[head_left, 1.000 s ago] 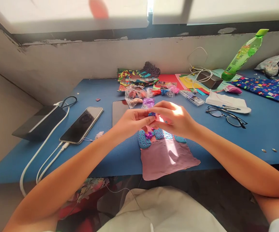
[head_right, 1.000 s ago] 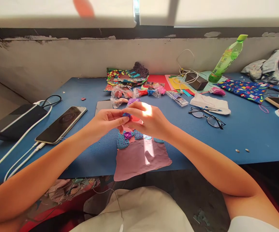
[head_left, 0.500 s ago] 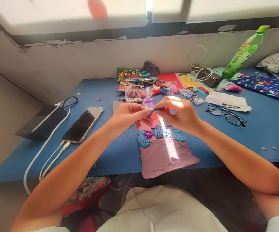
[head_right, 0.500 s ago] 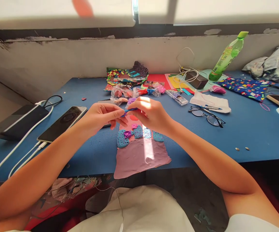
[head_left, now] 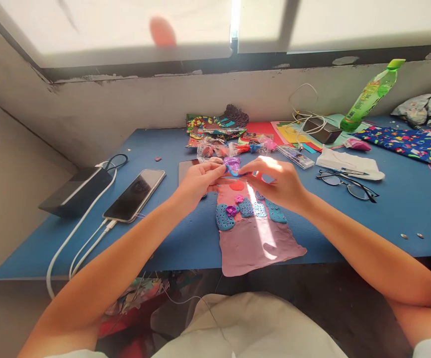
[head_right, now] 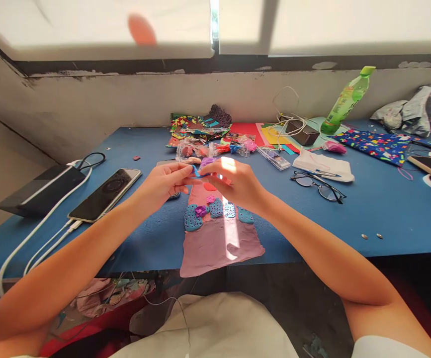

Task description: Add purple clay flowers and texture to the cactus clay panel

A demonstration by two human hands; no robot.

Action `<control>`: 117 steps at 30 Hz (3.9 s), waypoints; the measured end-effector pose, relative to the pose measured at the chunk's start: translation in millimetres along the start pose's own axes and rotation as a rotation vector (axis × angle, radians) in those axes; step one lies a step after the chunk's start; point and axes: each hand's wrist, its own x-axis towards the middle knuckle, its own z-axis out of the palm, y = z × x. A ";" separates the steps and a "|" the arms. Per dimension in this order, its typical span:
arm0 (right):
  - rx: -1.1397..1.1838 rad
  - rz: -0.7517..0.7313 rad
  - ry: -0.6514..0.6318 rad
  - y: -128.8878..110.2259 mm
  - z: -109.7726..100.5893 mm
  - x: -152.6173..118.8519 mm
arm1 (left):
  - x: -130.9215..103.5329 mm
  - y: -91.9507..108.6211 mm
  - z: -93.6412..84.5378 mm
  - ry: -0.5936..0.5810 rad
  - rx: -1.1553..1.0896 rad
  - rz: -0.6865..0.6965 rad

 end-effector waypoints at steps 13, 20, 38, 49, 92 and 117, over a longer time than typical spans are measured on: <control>0.045 0.032 -0.052 5.5 10.6 -4.5 | -10.9 -2.9 7.4 -0.299 0.091 -0.038; 0.159 0.146 -0.122 -8.7 9.1 -1.8 | -13.6 3.6 6.2 -0.278 0.271 0.036; 0.297 0.389 0.105 -2.2 6.6 1.2 | -6.8 -2.0 3.3 -0.096 0.008 0.054; 0.177 0.066 -0.001 1.5 13.8 -6.0 | -15.7 -1.6 9.2 -0.329 0.175 0.052; 0.279 0.492 0.090 3.9 2.5 3.1 | -11.7 2.7 4.2 -0.246 0.031 0.094; 0.301 0.389 0.025 -13.3 15.2 -8.0 | -13.4 1.5 4.9 -0.283 0.253 0.157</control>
